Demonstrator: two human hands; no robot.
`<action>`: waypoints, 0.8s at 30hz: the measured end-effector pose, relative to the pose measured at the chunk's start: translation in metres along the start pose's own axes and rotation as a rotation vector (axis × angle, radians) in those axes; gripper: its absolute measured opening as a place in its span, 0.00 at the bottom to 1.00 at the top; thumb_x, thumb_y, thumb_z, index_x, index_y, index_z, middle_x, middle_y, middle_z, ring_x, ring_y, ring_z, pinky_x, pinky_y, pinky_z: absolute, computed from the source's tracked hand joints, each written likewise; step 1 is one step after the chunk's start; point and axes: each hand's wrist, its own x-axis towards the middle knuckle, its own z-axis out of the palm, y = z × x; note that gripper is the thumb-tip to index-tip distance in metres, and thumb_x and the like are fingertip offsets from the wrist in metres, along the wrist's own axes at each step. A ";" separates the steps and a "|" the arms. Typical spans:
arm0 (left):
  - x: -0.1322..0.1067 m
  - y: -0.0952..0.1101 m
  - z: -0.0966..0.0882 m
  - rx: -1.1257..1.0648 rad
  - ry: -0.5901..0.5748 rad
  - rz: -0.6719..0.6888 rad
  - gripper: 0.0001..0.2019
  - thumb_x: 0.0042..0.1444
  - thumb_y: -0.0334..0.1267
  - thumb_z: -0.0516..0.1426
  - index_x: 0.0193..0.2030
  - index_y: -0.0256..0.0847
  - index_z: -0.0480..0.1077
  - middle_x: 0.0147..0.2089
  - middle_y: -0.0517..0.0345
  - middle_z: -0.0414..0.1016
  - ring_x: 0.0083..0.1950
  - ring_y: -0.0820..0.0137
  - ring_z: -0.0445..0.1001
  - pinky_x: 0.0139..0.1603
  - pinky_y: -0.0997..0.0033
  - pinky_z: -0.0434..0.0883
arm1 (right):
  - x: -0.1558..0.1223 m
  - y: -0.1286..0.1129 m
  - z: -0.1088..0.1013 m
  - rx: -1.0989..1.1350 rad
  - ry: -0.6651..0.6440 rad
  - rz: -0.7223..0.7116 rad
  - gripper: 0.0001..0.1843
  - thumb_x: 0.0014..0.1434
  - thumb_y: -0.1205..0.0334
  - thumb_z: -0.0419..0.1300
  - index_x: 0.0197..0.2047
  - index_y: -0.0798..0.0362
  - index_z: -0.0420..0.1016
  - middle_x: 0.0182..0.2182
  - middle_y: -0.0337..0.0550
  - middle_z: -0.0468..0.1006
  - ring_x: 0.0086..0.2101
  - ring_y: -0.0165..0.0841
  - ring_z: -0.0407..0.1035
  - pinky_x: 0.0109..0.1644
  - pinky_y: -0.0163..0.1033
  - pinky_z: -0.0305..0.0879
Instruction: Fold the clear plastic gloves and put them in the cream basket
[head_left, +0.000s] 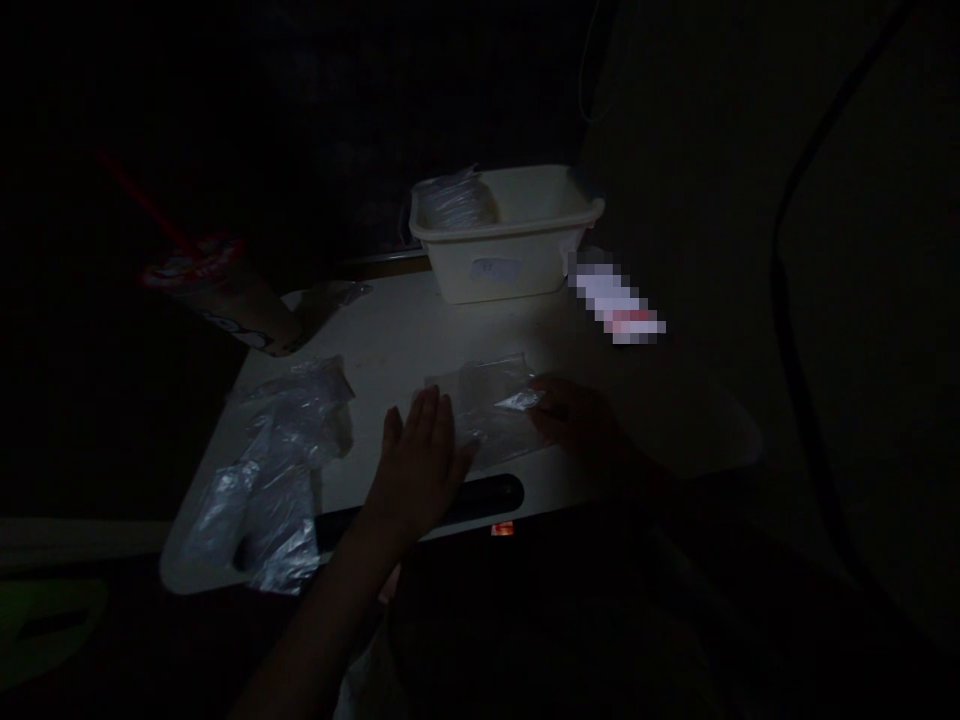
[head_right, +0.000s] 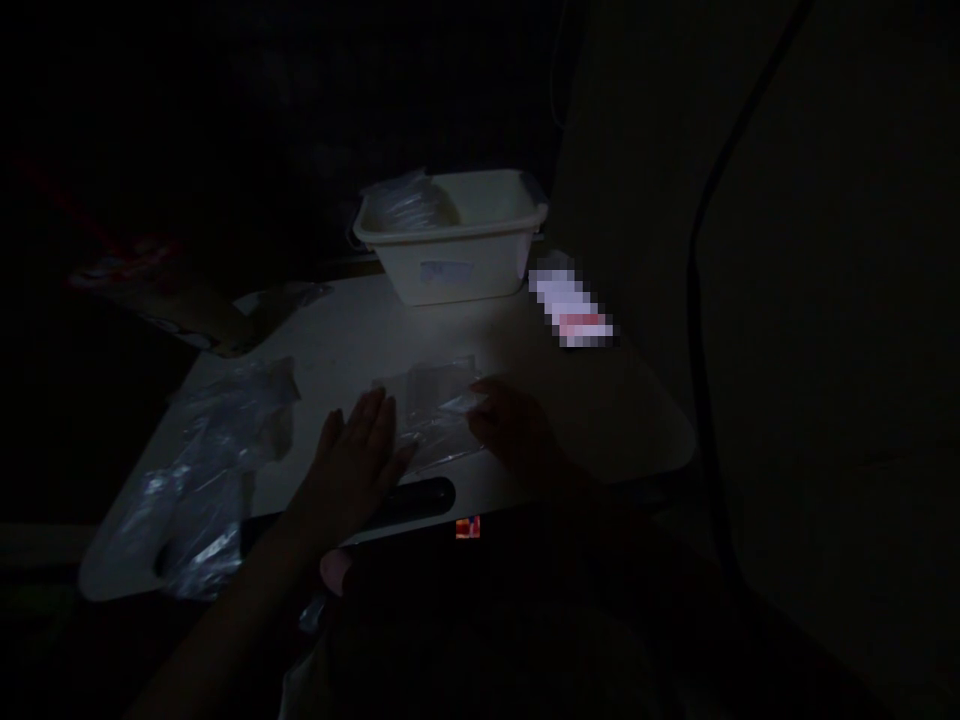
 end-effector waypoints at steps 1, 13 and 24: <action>-0.001 -0.001 0.001 0.011 -0.002 0.001 0.28 0.56 0.47 0.39 0.57 0.25 0.47 0.59 0.35 0.46 0.60 0.56 0.44 0.55 0.47 0.46 | 0.000 0.001 -0.002 -0.001 0.003 -0.007 0.17 0.47 0.63 0.53 0.43 0.57 0.65 0.24 0.38 0.73 0.24 0.27 0.68 0.29 0.33 0.65; -0.002 -0.001 0.002 0.022 0.019 -0.021 0.29 0.54 0.46 0.40 0.57 0.26 0.46 0.59 0.34 0.46 0.60 0.54 0.44 0.53 0.47 0.47 | 0.001 -0.046 0.027 -0.511 -0.049 -0.606 0.23 0.55 0.61 0.44 0.53 0.62 0.56 0.53 0.52 0.58 0.53 0.37 0.50 0.56 0.43 0.48; -0.001 0.000 0.003 0.012 0.061 -0.043 0.31 0.54 0.50 0.39 0.56 0.23 0.47 0.58 0.30 0.48 0.60 0.53 0.45 0.53 0.46 0.47 | 0.001 -0.010 0.025 -0.688 -0.038 -0.488 0.31 0.55 0.48 0.39 0.55 0.61 0.52 0.56 0.55 0.52 0.56 0.39 0.43 0.57 0.49 0.39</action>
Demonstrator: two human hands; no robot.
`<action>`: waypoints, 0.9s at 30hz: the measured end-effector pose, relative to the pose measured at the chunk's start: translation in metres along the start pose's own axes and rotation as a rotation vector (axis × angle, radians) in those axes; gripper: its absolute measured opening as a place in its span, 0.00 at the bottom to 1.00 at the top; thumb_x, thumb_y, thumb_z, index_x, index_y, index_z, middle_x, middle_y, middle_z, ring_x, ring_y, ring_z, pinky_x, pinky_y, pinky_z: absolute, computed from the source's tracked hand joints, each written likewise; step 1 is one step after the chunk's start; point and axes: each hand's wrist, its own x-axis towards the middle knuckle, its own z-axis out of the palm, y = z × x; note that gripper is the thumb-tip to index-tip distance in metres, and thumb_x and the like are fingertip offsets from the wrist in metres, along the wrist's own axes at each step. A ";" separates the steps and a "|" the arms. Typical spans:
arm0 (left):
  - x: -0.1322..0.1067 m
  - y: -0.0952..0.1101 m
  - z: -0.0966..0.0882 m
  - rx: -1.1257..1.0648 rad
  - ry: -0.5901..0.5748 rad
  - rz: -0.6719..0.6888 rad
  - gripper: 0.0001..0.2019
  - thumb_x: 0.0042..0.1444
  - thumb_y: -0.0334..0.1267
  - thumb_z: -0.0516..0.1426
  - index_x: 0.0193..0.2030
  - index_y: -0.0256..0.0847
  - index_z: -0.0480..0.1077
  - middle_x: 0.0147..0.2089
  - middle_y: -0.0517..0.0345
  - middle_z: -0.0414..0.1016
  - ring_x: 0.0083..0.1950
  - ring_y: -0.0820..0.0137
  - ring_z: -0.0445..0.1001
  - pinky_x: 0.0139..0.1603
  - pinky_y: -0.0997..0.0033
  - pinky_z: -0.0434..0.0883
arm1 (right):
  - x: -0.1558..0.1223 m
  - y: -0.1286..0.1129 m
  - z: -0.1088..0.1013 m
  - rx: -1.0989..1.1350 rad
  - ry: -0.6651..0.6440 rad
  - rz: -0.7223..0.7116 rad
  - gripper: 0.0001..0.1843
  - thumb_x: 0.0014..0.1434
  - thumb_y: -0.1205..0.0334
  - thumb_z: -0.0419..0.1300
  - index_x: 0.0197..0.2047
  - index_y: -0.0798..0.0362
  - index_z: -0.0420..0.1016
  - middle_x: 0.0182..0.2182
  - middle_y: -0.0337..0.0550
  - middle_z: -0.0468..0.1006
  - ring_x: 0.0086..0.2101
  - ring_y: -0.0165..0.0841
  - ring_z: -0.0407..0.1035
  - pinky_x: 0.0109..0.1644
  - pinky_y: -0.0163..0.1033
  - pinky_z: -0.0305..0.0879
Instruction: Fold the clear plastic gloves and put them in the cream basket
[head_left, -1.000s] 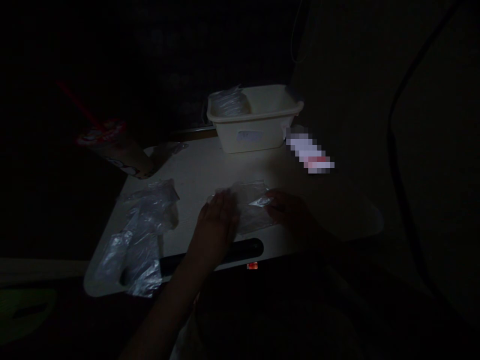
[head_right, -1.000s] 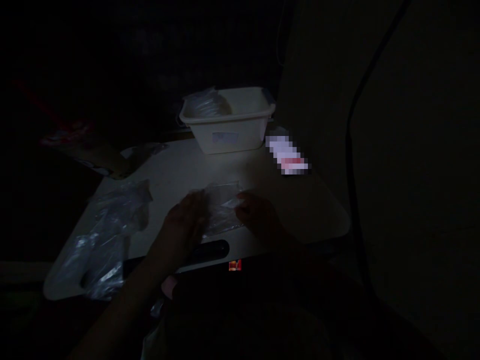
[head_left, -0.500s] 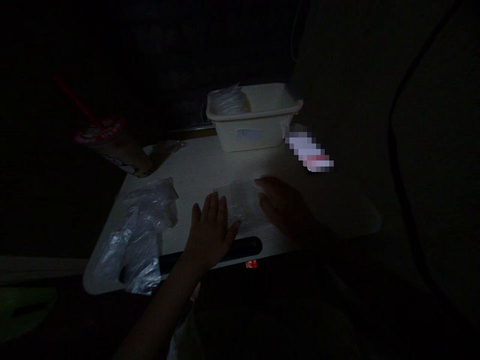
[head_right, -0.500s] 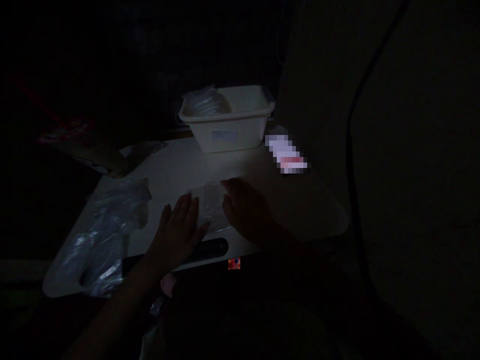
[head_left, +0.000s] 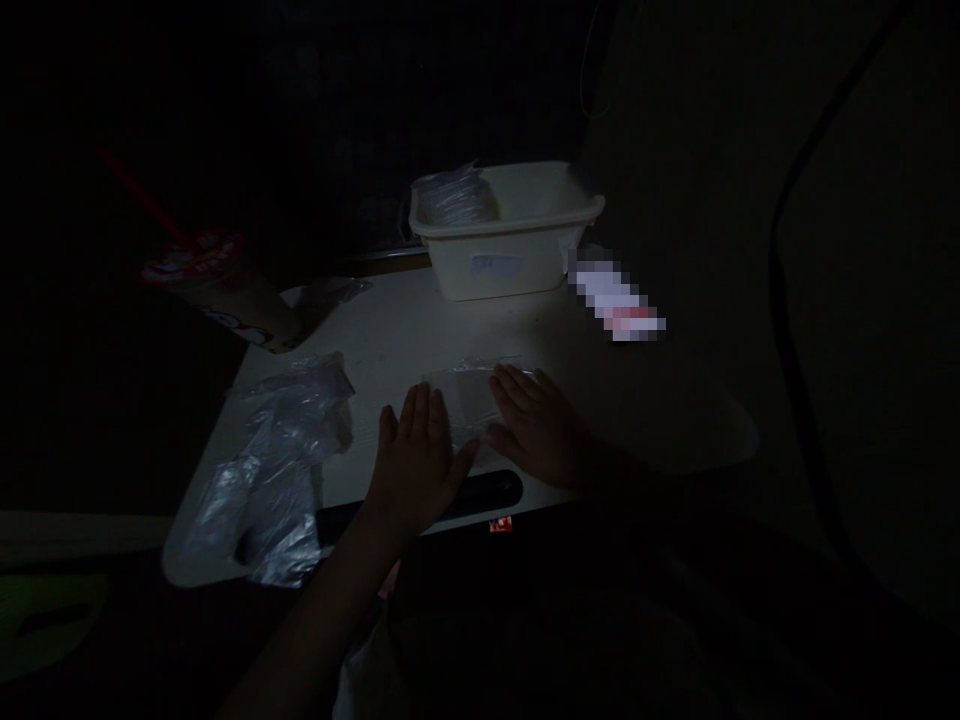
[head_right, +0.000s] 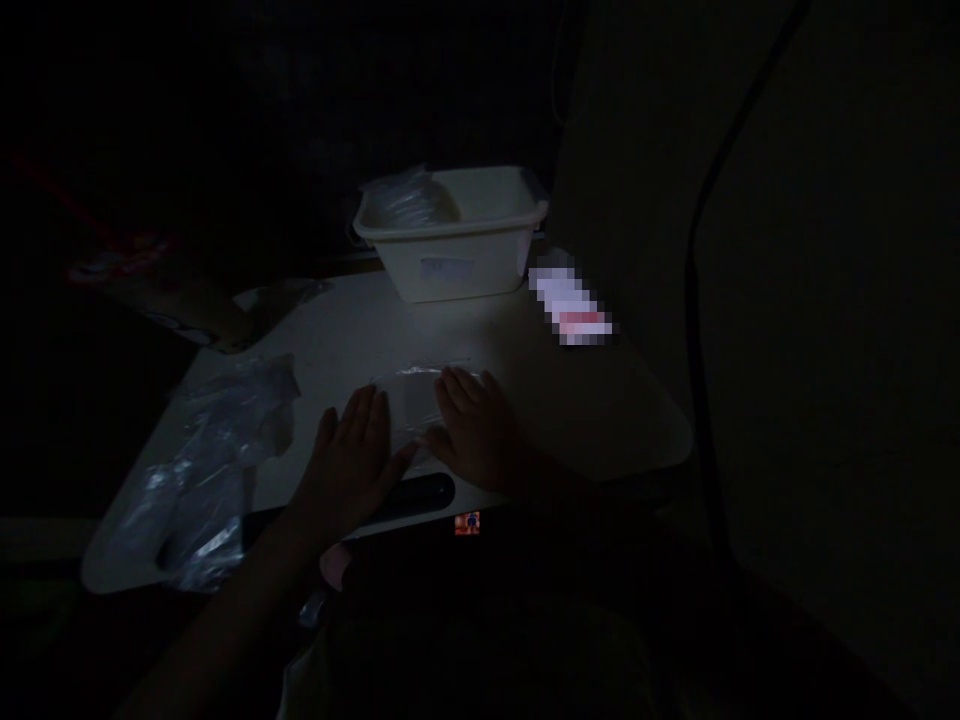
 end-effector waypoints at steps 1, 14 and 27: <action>0.000 0.000 0.000 0.004 -0.006 0.001 0.32 0.54 0.50 0.39 0.56 0.22 0.47 0.58 0.30 0.48 0.60 0.53 0.45 0.53 0.46 0.47 | 0.000 0.001 0.000 -0.007 0.001 0.017 0.31 0.56 0.48 0.39 0.55 0.62 0.52 0.56 0.55 0.52 0.55 0.40 0.44 0.56 0.50 0.39; 0.008 -0.004 -0.012 0.008 -0.037 -0.055 0.24 0.57 0.42 0.35 0.57 0.29 0.47 0.59 0.41 0.50 0.60 0.60 0.46 0.54 0.52 0.50 | 0.009 0.007 -0.018 -0.002 0.026 0.110 0.26 0.58 0.55 0.37 0.52 0.62 0.57 0.53 0.53 0.58 0.53 0.39 0.49 0.54 0.50 0.42; 0.018 -0.003 -0.001 0.049 -0.080 0.009 0.24 0.56 0.40 0.38 0.55 0.23 0.49 0.59 0.36 0.48 0.60 0.58 0.47 0.55 0.53 0.50 | 0.023 0.000 0.004 -0.057 -0.027 0.008 0.34 0.56 0.45 0.35 0.56 0.64 0.50 0.56 0.54 0.50 0.56 0.39 0.42 0.56 0.49 0.39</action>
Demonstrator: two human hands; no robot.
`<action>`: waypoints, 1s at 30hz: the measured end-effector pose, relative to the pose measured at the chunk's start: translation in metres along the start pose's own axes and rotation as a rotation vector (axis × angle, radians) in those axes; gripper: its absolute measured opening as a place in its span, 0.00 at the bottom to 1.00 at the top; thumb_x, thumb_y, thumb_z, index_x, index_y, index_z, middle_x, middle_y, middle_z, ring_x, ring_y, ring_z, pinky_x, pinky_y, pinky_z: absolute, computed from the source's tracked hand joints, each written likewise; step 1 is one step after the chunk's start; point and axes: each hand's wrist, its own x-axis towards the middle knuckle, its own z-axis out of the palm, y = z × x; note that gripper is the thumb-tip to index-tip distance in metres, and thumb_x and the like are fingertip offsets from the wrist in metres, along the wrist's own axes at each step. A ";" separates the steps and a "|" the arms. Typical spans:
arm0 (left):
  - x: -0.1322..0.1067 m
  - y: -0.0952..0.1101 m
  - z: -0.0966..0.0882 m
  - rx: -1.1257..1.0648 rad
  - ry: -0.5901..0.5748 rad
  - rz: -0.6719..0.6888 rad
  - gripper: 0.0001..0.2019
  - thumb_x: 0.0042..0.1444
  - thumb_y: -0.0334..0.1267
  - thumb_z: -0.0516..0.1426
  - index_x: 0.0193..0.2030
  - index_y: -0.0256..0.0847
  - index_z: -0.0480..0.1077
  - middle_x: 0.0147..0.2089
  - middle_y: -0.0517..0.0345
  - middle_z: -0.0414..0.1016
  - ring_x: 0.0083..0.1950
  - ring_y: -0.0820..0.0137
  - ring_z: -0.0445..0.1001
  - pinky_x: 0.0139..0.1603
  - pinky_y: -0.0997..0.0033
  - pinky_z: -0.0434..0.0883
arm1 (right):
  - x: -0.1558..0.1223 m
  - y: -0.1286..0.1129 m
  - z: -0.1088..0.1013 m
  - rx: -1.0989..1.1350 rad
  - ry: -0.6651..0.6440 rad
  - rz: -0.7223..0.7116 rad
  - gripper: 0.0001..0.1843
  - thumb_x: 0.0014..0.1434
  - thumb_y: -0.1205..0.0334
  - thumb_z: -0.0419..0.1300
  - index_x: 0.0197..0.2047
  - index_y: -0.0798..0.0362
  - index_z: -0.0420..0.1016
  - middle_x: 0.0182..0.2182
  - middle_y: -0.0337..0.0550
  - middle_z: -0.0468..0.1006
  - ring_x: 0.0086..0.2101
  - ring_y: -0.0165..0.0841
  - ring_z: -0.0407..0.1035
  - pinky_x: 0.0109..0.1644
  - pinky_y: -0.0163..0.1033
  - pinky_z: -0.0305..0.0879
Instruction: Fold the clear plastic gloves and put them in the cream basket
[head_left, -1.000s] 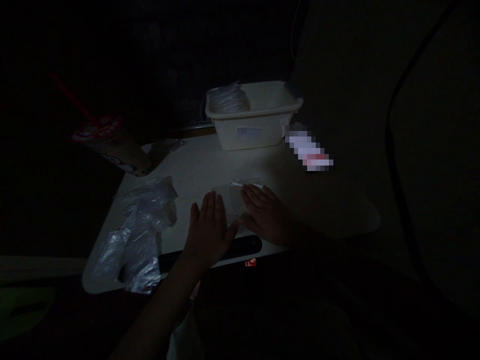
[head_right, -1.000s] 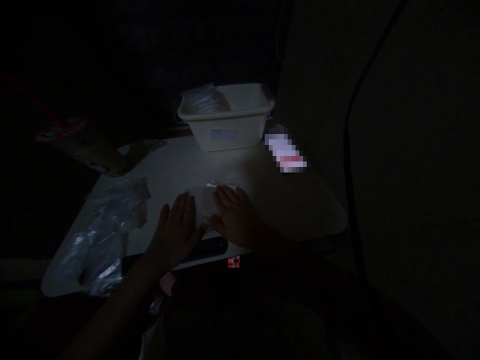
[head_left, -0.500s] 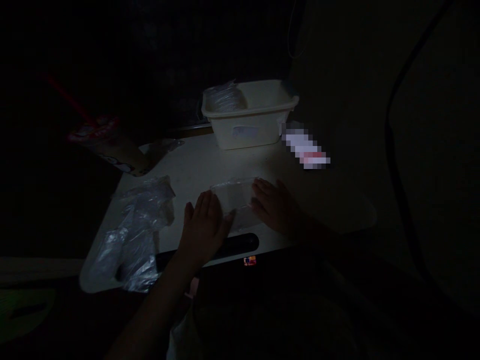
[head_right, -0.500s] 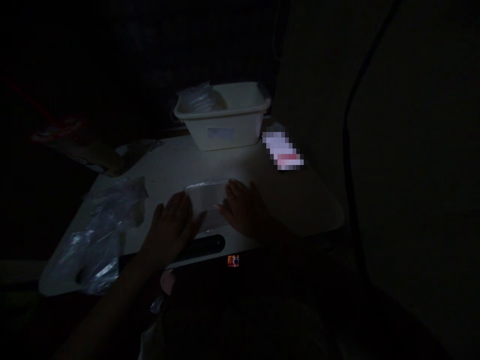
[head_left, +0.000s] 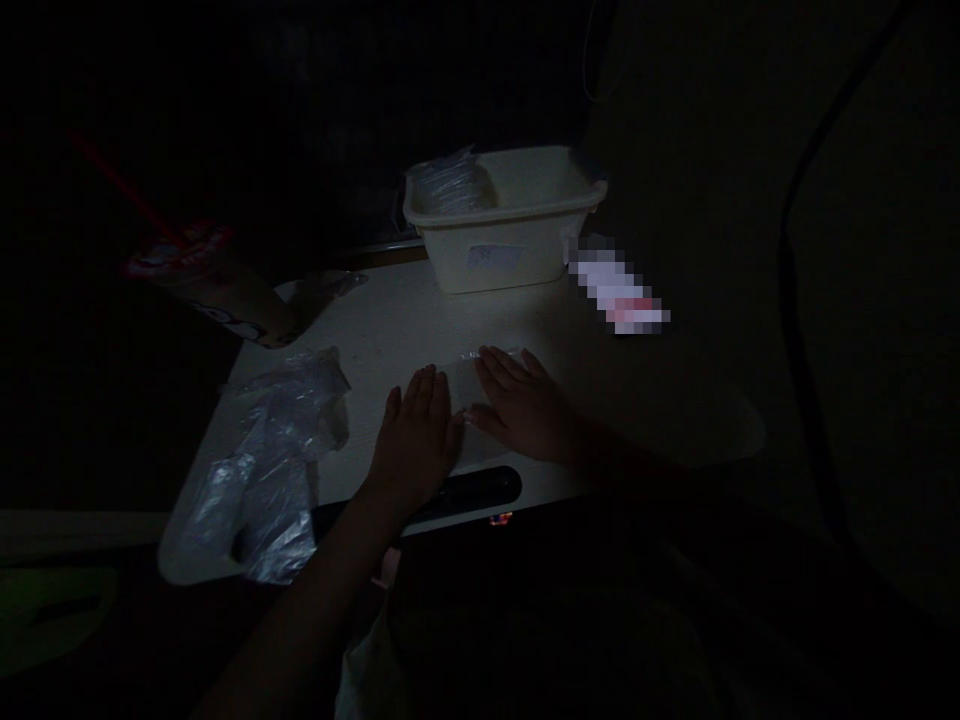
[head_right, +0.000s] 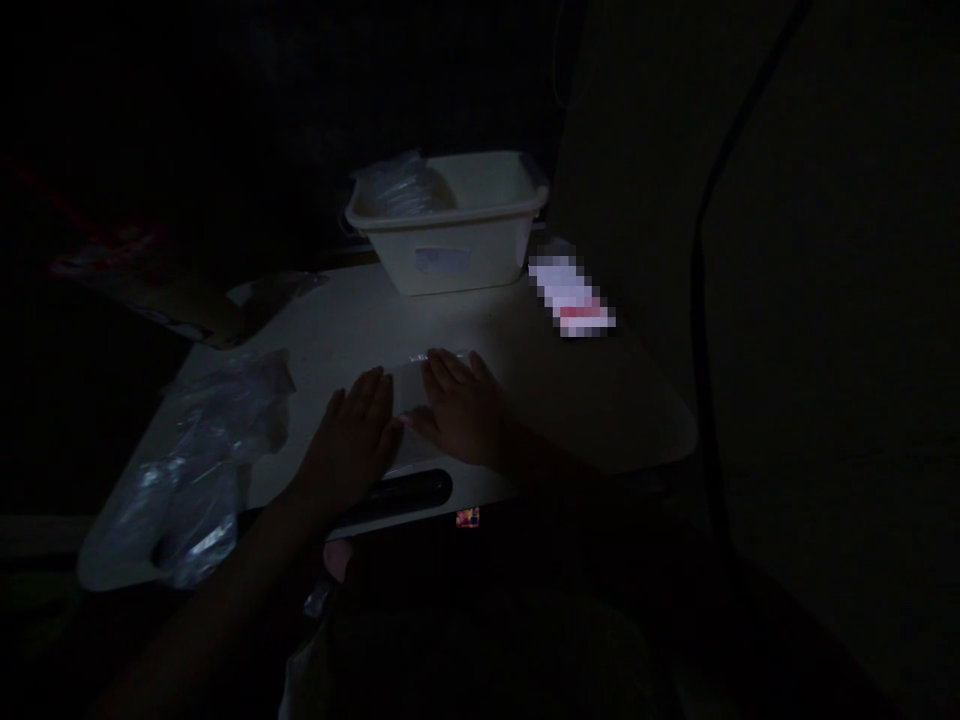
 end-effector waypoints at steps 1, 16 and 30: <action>-0.001 -0.001 0.000 0.010 0.006 -0.010 0.25 0.56 0.42 0.38 0.56 0.23 0.48 0.59 0.36 0.48 0.60 0.57 0.46 0.55 0.52 0.49 | -0.001 0.000 -0.001 -0.006 0.002 0.005 0.35 0.55 0.45 0.35 0.56 0.63 0.50 0.56 0.54 0.50 0.56 0.39 0.42 0.56 0.50 0.39; -0.002 -0.001 0.001 0.020 0.004 -0.068 0.29 0.55 0.48 0.35 0.56 0.24 0.46 0.59 0.35 0.47 0.60 0.57 0.44 0.55 0.50 0.47 | -0.007 0.015 -0.002 -0.083 -0.012 0.068 0.37 0.54 0.42 0.35 0.56 0.64 0.49 0.56 0.56 0.50 0.56 0.40 0.42 0.55 0.50 0.39; -0.003 -0.002 0.001 0.014 0.028 -0.061 0.28 0.55 0.47 0.37 0.56 0.25 0.46 0.59 0.34 0.48 0.60 0.57 0.45 0.54 0.49 0.48 | -0.007 0.016 0.000 -0.057 -0.005 0.064 0.36 0.54 0.43 0.35 0.56 0.63 0.49 0.57 0.56 0.49 0.56 0.41 0.42 0.55 0.51 0.39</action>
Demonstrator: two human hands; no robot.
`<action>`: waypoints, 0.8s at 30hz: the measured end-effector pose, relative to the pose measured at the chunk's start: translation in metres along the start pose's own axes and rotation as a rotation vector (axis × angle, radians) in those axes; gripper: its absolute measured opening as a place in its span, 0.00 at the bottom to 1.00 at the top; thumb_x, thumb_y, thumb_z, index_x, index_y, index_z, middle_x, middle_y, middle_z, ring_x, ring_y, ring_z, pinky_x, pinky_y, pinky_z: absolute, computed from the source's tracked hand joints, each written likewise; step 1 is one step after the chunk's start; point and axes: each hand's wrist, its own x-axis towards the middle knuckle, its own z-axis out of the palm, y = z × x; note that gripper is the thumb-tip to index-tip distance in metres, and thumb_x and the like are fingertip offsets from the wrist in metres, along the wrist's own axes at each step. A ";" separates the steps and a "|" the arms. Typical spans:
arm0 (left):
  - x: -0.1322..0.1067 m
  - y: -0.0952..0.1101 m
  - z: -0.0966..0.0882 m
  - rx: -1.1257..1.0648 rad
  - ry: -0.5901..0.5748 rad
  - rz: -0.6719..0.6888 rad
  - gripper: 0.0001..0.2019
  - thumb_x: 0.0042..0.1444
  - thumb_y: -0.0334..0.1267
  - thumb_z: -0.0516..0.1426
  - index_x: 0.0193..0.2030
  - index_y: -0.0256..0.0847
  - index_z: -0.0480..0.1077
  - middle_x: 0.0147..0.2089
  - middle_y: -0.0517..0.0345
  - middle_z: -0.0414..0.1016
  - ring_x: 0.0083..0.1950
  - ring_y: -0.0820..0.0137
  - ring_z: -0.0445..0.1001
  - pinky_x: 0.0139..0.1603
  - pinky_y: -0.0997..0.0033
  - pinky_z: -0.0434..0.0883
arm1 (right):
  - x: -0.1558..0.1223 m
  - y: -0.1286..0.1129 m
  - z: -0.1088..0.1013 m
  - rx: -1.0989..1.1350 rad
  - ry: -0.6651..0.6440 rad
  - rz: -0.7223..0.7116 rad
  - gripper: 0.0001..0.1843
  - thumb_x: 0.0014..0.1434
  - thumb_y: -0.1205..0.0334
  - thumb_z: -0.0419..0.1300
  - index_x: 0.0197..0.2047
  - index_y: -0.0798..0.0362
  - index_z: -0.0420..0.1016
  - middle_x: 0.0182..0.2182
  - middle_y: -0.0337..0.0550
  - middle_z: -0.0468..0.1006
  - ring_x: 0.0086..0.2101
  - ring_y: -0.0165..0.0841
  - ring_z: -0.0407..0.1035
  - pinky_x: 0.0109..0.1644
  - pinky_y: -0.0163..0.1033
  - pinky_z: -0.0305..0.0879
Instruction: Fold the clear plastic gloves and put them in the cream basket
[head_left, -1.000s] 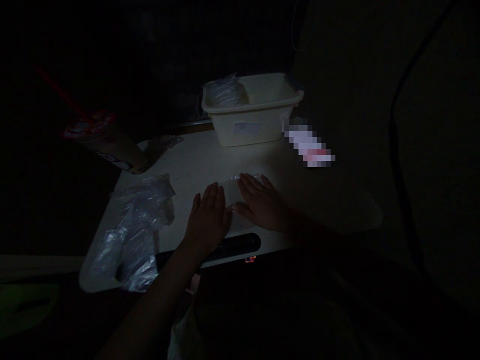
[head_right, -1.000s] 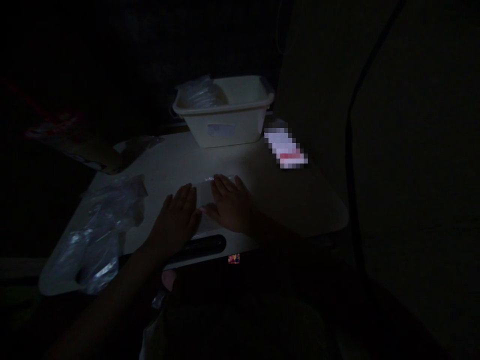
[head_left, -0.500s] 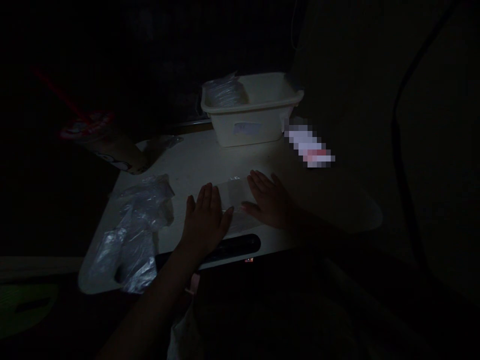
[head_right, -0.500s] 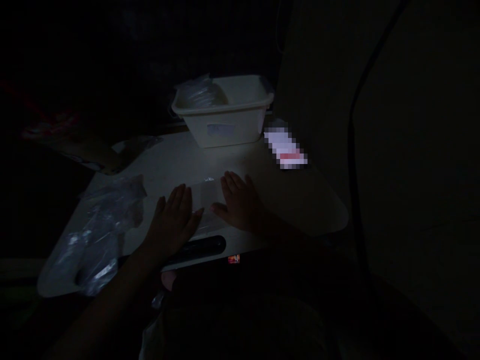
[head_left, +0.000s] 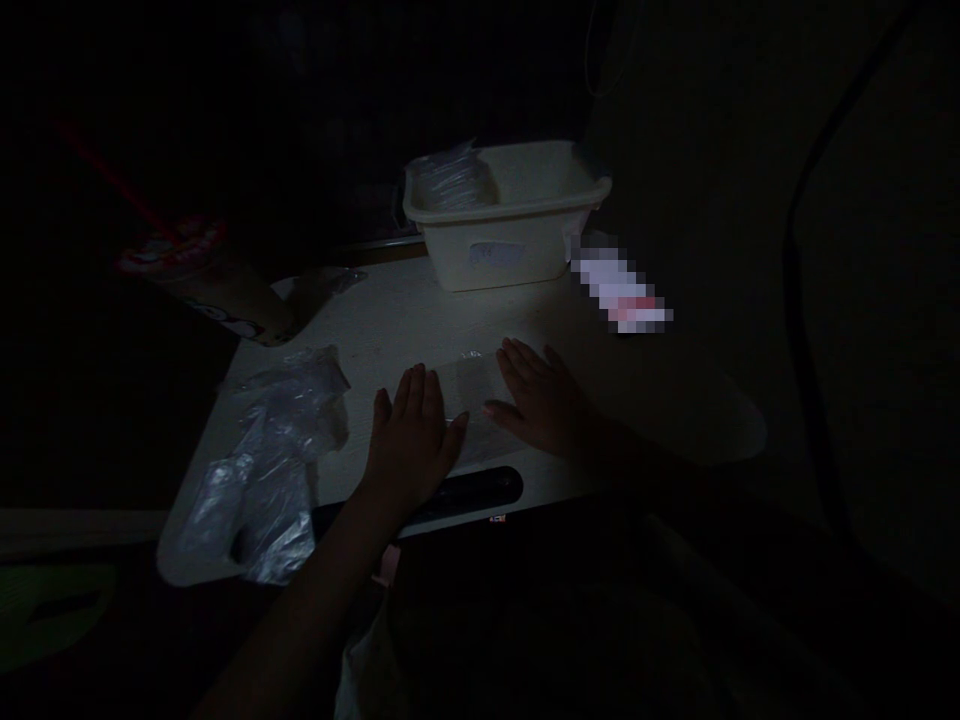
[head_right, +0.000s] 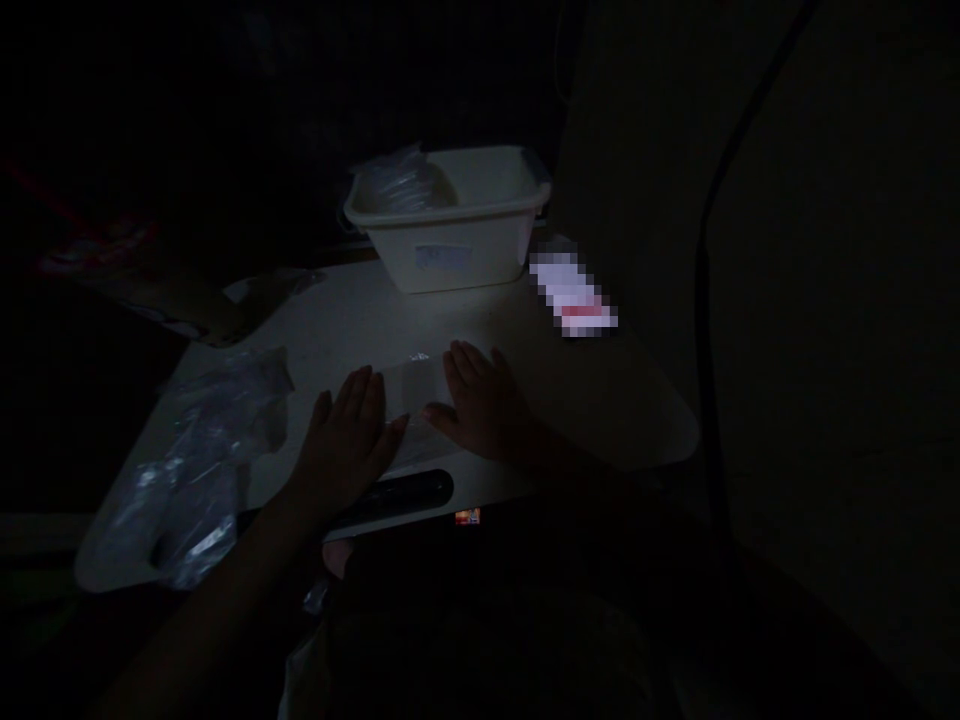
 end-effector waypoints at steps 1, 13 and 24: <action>0.000 0.000 0.000 -0.003 -0.002 0.001 0.28 0.55 0.47 0.37 0.56 0.25 0.46 0.59 0.34 0.48 0.60 0.56 0.45 0.54 0.49 0.48 | 0.000 0.000 0.000 0.003 -0.002 0.002 0.36 0.54 0.42 0.34 0.56 0.63 0.49 0.57 0.56 0.49 0.56 0.40 0.42 0.55 0.50 0.39; -0.001 -0.001 0.001 -0.025 0.013 0.011 0.28 0.55 0.47 0.37 0.56 0.26 0.45 0.59 0.34 0.46 0.60 0.56 0.45 0.54 0.49 0.47 | 0.000 -0.001 -0.001 -0.005 -0.016 0.013 0.36 0.54 0.43 0.34 0.56 0.64 0.49 0.57 0.55 0.49 0.56 0.40 0.42 0.56 0.50 0.39; 0.000 -0.001 0.001 -0.029 0.013 0.003 0.28 0.55 0.47 0.38 0.56 0.27 0.46 0.59 0.34 0.48 0.60 0.57 0.46 0.54 0.50 0.48 | 0.000 -0.001 -0.001 0.010 -0.001 0.002 0.36 0.55 0.44 0.36 0.55 0.65 0.50 0.56 0.57 0.50 0.55 0.41 0.43 0.55 0.51 0.40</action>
